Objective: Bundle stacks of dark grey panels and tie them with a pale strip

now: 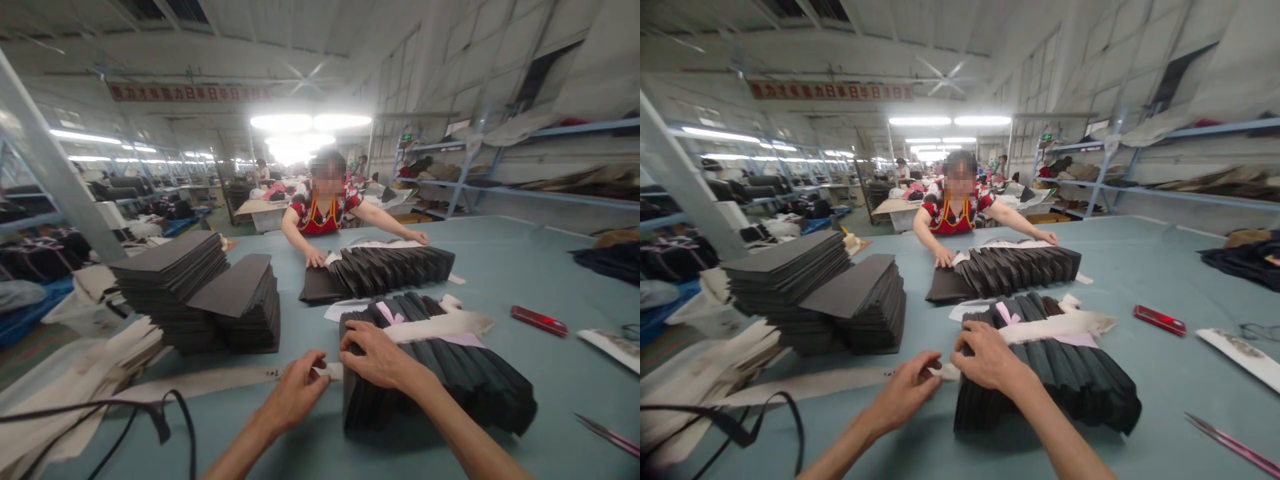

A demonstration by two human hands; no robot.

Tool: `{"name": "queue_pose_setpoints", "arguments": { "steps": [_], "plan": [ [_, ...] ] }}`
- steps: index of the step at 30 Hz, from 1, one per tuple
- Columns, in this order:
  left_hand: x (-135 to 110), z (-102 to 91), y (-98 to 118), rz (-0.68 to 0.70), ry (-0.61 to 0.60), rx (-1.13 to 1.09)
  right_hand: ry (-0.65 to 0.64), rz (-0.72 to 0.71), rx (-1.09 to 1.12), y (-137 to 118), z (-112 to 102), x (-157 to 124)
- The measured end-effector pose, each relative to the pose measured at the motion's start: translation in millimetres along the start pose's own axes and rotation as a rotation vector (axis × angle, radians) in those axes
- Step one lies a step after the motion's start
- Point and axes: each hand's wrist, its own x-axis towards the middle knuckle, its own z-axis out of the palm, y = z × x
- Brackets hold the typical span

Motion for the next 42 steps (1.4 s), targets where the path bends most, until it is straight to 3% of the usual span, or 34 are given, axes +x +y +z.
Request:
{"name": "queue_pose_setpoints", "arguments": {
  "steps": [2,4,7,9,11,13,15,17,20,22,27,32,42],
  "plan": [
    [-17.3,-21.8,3.3,-0.021,0.141,0.029,-0.016,0.002,0.002,0.0,-0.5,-0.6],
    [-36.1,-47.0,4.2,-0.035,0.361,0.047,-0.026,-0.006,0.003,0.6,-0.4,-0.9],
    [-58.4,-83.8,-1.9,-0.190,0.711,-0.156,-0.021,-0.034,-0.003,4.2,1.4,-0.2],
    [-64.4,-103.4,-8.6,-0.320,0.800,-0.428,-0.018,-0.055,-0.011,7.2,2.7,0.7],
    [-63.6,-117.3,-14.0,-0.364,0.788,-0.594,-0.028,-0.071,-0.014,8.9,2.7,1.4],
    [-59.8,-125.3,-16.1,-0.342,0.810,-0.461,-0.043,-0.083,-0.020,8.5,1.3,1.7],
    [-57.0,-128.9,-15.5,-0.272,0.906,-0.050,-0.057,-0.101,-0.038,7.2,-0.9,1.7],
    [-56.5,-131.4,-13.9,-0.099,0.968,0.415,-0.065,-0.127,-0.062,6.6,-2.7,2.5],
    [-54.6,-140.6,-13.0,0.212,0.897,0.844,-0.073,-0.186,-0.116,7.6,-5.1,6.6],
    [-49.1,-152.0,-14.8,0.284,0.821,0.987,-0.085,-0.222,-0.168,6.9,-7.6,11.0],
    [-28.2,-184.6,-26.3,0.214,0.632,1.133,-0.196,-0.280,-0.308,-14.0,-15.0,21.8],
    [-11.1,-199.5,-29.9,0.236,0.479,1.196,-0.381,-0.226,-0.574,-42.6,-11.2,31.5],
    [21.9,-213.2,7.5,0.152,0.241,1.299,-0.464,-0.106,-0.536,-44.3,-11.6,36.7]
  ]
}}
